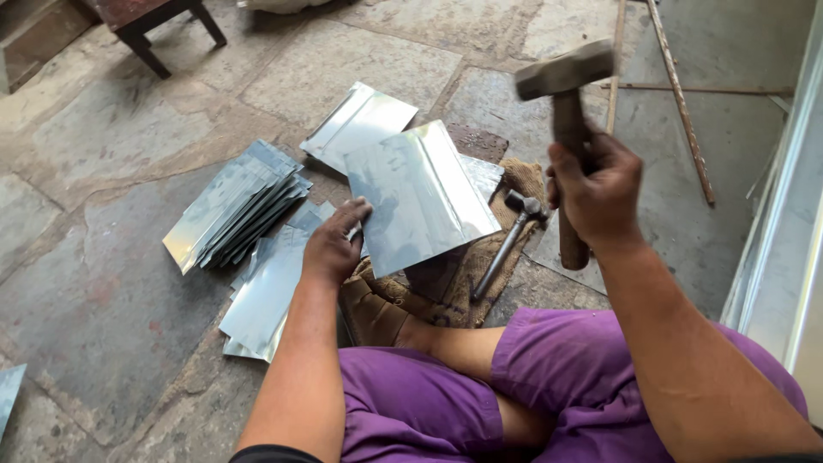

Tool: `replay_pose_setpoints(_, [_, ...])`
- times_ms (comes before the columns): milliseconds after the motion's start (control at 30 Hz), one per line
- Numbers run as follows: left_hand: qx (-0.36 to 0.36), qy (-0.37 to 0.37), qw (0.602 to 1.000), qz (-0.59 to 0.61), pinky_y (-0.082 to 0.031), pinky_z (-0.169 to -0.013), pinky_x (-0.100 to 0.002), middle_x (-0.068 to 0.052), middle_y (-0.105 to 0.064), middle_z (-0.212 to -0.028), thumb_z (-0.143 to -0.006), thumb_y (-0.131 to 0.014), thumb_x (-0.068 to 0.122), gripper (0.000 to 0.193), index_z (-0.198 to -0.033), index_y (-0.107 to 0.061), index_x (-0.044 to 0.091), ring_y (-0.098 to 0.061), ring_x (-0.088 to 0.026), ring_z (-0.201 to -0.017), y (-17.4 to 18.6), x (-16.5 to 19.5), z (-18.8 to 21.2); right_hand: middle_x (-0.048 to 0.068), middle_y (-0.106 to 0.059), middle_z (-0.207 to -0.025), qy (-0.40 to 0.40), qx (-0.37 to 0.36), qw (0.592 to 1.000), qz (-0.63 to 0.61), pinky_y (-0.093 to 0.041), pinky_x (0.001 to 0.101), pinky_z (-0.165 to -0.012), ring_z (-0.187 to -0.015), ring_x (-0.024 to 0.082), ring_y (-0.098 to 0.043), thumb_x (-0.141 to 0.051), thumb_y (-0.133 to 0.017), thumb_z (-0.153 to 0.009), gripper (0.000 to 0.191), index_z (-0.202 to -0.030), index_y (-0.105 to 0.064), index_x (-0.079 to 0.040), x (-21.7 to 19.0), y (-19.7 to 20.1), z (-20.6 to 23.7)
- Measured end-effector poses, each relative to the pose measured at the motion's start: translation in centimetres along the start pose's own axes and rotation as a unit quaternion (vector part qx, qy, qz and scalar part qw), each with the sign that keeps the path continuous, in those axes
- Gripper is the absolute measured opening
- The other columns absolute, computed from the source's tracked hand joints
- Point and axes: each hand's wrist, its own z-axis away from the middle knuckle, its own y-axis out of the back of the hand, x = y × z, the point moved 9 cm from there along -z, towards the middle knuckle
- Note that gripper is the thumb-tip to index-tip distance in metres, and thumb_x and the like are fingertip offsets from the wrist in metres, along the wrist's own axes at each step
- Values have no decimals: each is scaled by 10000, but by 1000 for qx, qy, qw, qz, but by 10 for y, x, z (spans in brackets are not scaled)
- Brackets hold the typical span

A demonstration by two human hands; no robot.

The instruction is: The person hammers metal sheets by hand. They pick up individual sheets from a pile, place them onto a metal block, flatten or shape them using a hammer, and then set them aside into another stack.

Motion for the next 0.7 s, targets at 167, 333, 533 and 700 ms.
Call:
replay_pose_setpoints(167, [48,402,906,121,-578,-843,-424,-227,-787,-1107,-942,-663,304,397,-1255,-716,66,-759,-337,-958,-7,-67,17,64,-689,-887,143,-10,990,-14,-583,279,-598,-685,120,-674,-220,-753,-1116,389,-1362,-603,41,-46,8,5])
replay_pose_setpoints(333, [-29,475,867,146,-564,-869,-396,-211,-756,-1073,-857,-781,543,662,-1224,-637,12,-741,-307,-983,-44,-41,11,48,-694,-895,145,-20,987,63,-560,249,-593,-675,90,-651,-203,-760,-1128,382,-1383,-620,45,-64,-3,13])
replay_pose_setpoints(533, [16,432,894,115,-578,-913,-387,-208,-768,-1079,-754,-834,491,671,-1179,-674,-3,-764,-333,-1004,-32,-33,-1,12,-643,-842,229,-24,964,135,-532,221,-606,-660,62,-618,-197,-739,-1094,435,-1422,-590,47,-113,-20,31])
replay_pose_setpoints(700, [35,421,903,75,-561,-914,-405,-216,-753,-1081,-774,-853,471,652,-1163,-661,-15,-732,-354,-1017,-20,-44,-7,18,-602,-869,261,-29,961,91,-506,225,-619,-688,88,-590,-172,-733,-1150,322,-1313,-553,39,-118,-26,44])
